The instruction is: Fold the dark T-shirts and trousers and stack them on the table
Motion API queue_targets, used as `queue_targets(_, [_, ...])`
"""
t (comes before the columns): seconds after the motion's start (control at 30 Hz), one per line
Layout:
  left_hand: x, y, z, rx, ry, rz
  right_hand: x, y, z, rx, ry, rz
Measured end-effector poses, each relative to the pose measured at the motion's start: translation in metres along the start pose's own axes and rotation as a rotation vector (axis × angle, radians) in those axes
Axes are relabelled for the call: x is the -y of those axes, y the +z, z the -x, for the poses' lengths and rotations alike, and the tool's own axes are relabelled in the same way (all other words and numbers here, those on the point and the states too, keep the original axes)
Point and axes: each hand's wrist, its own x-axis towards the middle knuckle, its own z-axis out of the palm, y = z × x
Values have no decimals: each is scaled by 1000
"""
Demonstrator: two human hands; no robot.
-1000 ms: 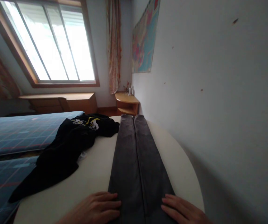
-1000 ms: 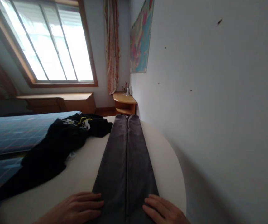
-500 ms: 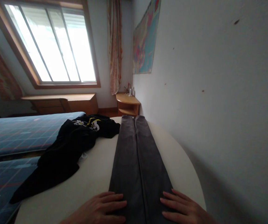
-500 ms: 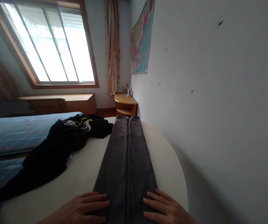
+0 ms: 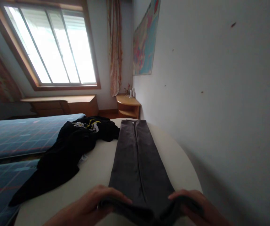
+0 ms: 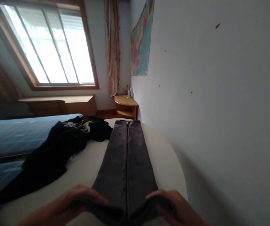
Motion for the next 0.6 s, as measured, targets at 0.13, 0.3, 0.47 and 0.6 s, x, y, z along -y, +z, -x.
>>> queue_targets(0.13, [21,-18,-42,-285,-78,351,-7,-13,-51,-148,117,-142])
queue_targets(0.3, [26,-46,-117,-504,-97,768,-21,-28,-130,-248,123,-358])
queue_targets(0.47, [37,-69,-170,-512,-112,989,-43,-26,-190,-279,211,-572])
queue_targets(0.6, [59,-83,-201,-516,-137,1017,-62,-20,-224,-330,277,-674])
